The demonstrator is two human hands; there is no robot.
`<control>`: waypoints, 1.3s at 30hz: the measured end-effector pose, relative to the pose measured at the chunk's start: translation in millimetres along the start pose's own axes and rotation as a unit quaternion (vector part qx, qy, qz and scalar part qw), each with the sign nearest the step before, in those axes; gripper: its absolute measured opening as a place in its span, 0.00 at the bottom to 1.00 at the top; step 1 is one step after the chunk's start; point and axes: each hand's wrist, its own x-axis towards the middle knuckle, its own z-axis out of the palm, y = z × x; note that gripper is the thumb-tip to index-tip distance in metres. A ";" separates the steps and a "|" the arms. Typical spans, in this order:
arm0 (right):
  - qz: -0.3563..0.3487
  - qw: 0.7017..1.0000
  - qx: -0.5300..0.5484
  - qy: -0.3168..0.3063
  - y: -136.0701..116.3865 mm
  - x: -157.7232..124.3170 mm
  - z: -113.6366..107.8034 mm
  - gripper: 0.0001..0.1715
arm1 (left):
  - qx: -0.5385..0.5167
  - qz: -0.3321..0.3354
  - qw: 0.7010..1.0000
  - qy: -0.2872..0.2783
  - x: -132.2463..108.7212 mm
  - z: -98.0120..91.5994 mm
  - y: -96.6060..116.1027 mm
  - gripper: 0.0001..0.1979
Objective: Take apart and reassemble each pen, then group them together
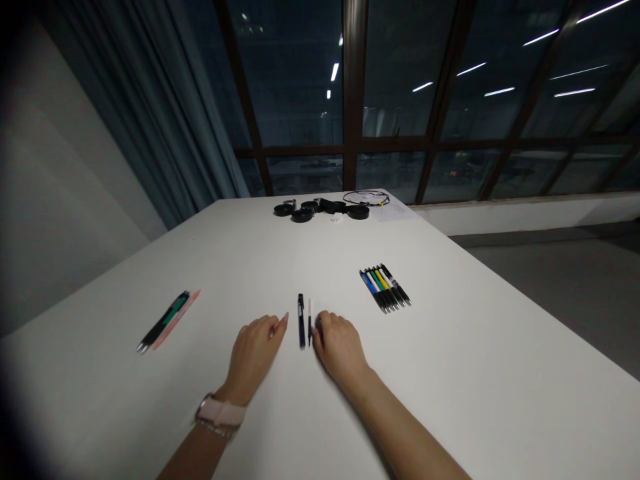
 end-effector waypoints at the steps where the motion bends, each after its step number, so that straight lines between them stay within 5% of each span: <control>1: 0.006 1.000 0.005 0.005 1.5 0.2 -2.4 0.11 | 0.001 -0.001 1.000 0.000 0.2 0.6 -0.3 0.22; 12: 0.085 0.993 0.035 0.071 21.9 5.1 -24.6 0.18 | 0.000 -0.005 1.000 0.003 0.6 0.1 -1.8 0.22; 31: 0.067 0.988 0.098 0.102 17.9 5.1 -22.5 0.23 | 0.000 -0.002 1.000 -0.010 1.8 -3.9 2.5 0.21; 39: 0.055 0.992 0.101 0.061 11.4 15.9 -20.8 0.22 | 0.010 0.007 1.000 -0.011 1.4 -2.5 3.4 0.20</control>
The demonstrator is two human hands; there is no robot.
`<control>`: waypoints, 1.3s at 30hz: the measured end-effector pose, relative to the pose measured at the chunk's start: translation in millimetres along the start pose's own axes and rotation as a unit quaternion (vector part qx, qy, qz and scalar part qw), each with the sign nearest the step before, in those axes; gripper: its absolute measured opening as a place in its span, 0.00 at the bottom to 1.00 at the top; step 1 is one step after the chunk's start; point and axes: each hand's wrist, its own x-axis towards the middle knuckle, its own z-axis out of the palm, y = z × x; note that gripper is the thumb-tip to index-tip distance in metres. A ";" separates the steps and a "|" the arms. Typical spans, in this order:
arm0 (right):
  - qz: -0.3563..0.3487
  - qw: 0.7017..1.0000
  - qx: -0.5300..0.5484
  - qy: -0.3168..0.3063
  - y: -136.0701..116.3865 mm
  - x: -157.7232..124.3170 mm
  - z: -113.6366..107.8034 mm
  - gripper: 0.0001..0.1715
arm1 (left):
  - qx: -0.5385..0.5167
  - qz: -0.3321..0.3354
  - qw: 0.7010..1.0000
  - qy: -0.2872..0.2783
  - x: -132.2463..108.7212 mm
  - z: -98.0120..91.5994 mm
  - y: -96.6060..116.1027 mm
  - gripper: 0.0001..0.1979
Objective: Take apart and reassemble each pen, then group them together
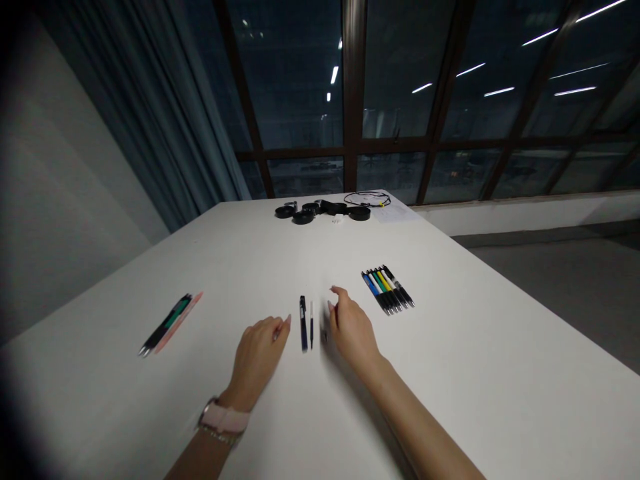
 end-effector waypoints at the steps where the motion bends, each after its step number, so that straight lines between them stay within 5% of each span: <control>1: 0.005 1.000 -0.001 -0.002 0.8 1.8 -0.3 0.21 | -0.002 -0.003 1.000 0.001 0.0 0.7 -0.7 0.20; 9: 0.030 0.999 -0.018 -0.041 -3.1 14.5 -0.4 0.20 | -0.015 -0.012 1.000 -0.004 0.5 1.0 0.9 0.18; 15: 0.004 0.991 -0.073 -0.109 -22.6 16.5 26.0 0.21 | -0.024 0.004 0.999 -0.033 -0.1 7.0 5.4 0.13; 23: -0.089 0.970 -0.205 -0.099 -29.9 19.0 52.0 0.26 | -0.015 0.000 0.997 -0.072 7.4 20.1 2.9 0.11; 39: -0.133 0.960 -0.223 -0.101 -41.1 13.7 48.5 0.24 | 0.027 -0.036 0.993 -0.109 11.2 9.6 -4.0 0.16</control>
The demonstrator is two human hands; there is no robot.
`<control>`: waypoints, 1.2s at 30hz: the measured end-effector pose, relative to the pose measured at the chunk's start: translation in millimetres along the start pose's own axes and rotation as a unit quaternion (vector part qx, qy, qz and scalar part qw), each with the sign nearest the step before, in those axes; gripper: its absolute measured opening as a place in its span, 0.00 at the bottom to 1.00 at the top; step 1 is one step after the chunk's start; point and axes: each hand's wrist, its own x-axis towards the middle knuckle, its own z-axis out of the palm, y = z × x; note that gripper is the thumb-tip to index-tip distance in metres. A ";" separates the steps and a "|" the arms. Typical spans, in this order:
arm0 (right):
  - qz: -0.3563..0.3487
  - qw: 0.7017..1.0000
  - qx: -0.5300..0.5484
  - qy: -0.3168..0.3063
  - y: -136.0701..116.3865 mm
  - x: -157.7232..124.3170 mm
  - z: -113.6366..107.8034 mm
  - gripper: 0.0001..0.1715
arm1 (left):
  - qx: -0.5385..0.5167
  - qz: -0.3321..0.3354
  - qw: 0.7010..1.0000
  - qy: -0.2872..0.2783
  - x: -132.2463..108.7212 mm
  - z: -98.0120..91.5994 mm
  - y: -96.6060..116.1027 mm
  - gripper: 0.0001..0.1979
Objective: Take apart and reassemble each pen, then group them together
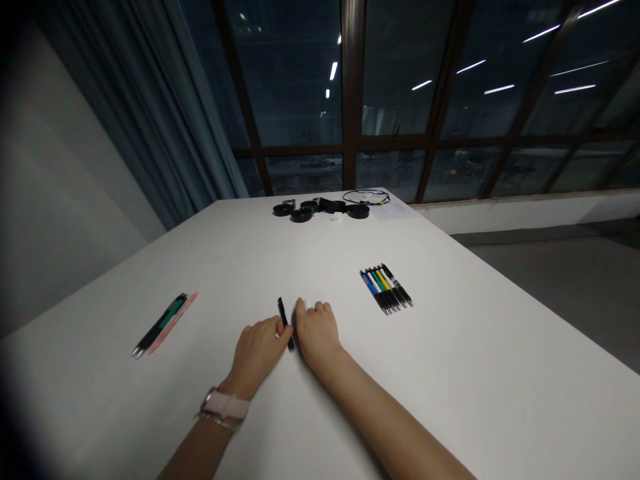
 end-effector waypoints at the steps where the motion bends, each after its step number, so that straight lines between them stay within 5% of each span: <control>1: -0.001 1.000 0.021 0.013 0.9 -1.7 -2.7 0.24 | 0.002 0.000 1.000 0.002 -0.1 0.3 0.0 0.17; 5: 0.005 0.977 0.194 0.089 8.1 -17.4 -7.0 0.24 | -0.007 0.007 1.000 0.009 -1.7 1.3 0.0 0.20; 8: 0.003 0.924 0.366 0.109 16.0 -32.8 0.2 0.28 | -0.042 -0.003 0.999 0.004 -2.3 3.6 -2.3 0.18; 12: 0.079 0.852 0.506 0.104 23.8 -44.6 12.9 0.21 | -0.169 -0.056 0.984 0.012 0.3 10.8 -9.2 0.17; 14: 0.100 0.817 0.563 0.074 24.5 -46.6 16.4 0.20 | -0.295 -0.087 0.951 0.022 3.4 14.2 -12.0 0.19; 17: 0.108 0.784 0.610 0.038 22.4 -48.8 16.9 0.19 | -0.495 -0.115 0.860 0.052 7.8 14.7 -12.3 0.23; 21: 0.103 0.793 0.598 0.046 19.0 -52.6 11.4 0.17 | -0.650 -0.166 0.739 0.071 8.5 9.8 -7.8 0.27; 25: 0.087 0.815 0.567 0.083 18.4 -54.1 5.5 0.16 | -0.712 -0.215 0.665 0.070 6.3 11.8 -6.8 0.30; 28: 0.080 0.822 0.557 0.088 19.2 -53.6 3.5 0.16 | -0.727 -0.220 0.646 0.070 5.2 14.8 -7.2 0.30; 36: 0.062 0.832 0.541 0.105 21.9 -52.8 0.9 0.15 | -0.723 -0.209 0.652 0.092 1.3 6.0 -2.4 0.30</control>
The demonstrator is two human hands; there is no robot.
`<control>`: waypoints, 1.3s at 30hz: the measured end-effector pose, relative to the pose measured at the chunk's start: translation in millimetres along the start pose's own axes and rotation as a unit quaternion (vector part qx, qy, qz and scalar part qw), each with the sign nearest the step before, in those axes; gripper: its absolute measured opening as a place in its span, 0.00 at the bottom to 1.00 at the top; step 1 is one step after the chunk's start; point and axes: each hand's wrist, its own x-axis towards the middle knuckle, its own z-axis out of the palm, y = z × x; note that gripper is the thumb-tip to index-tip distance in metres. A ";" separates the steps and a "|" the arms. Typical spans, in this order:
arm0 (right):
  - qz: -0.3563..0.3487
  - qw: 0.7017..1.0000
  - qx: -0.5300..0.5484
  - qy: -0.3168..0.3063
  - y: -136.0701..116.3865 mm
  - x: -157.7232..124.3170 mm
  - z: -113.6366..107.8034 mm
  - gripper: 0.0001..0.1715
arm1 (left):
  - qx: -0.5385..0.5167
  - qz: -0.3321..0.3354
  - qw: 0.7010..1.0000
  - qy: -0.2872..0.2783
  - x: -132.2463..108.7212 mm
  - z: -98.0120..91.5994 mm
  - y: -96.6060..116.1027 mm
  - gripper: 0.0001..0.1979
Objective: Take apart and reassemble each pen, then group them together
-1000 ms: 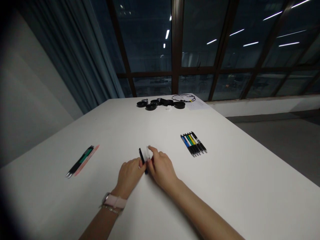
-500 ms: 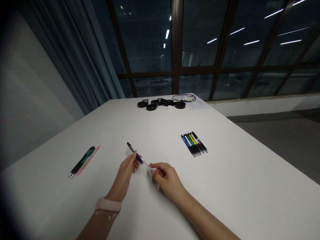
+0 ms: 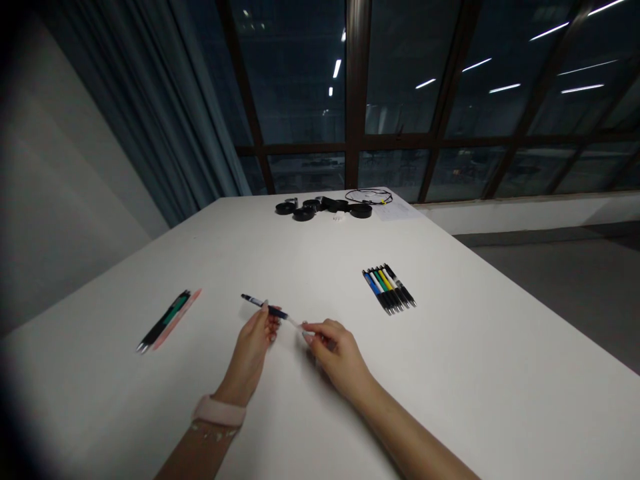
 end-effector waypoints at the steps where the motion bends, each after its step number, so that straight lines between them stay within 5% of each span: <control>1: -0.003 1.000 -0.003 0.000 0.2 0.2 -0.3 0.14 | 0.001 0.003 1.000 0.001 0.0 0.2 0.3 0.30; 10: -0.039 0.999 -0.029 0.006 3.7 4.7 -7.6 0.15 | 0.044 0.048 0.998 0.002 4.7 -0.1 -3.9 0.29; 24: -0.098 0.988 -0.120 0.007 9.2 7.8 -21.0 0.15 | 0.021 0.030 0.999 -0.010 2.0 5.5 -3.1 0.28; 39: -0.218 0.921 -0.323 -0.008 6.3 4.5 -26.6 0.20 | -0.027 -0.032 0.999 -0.018 -5.2 7.0 0.3 0.24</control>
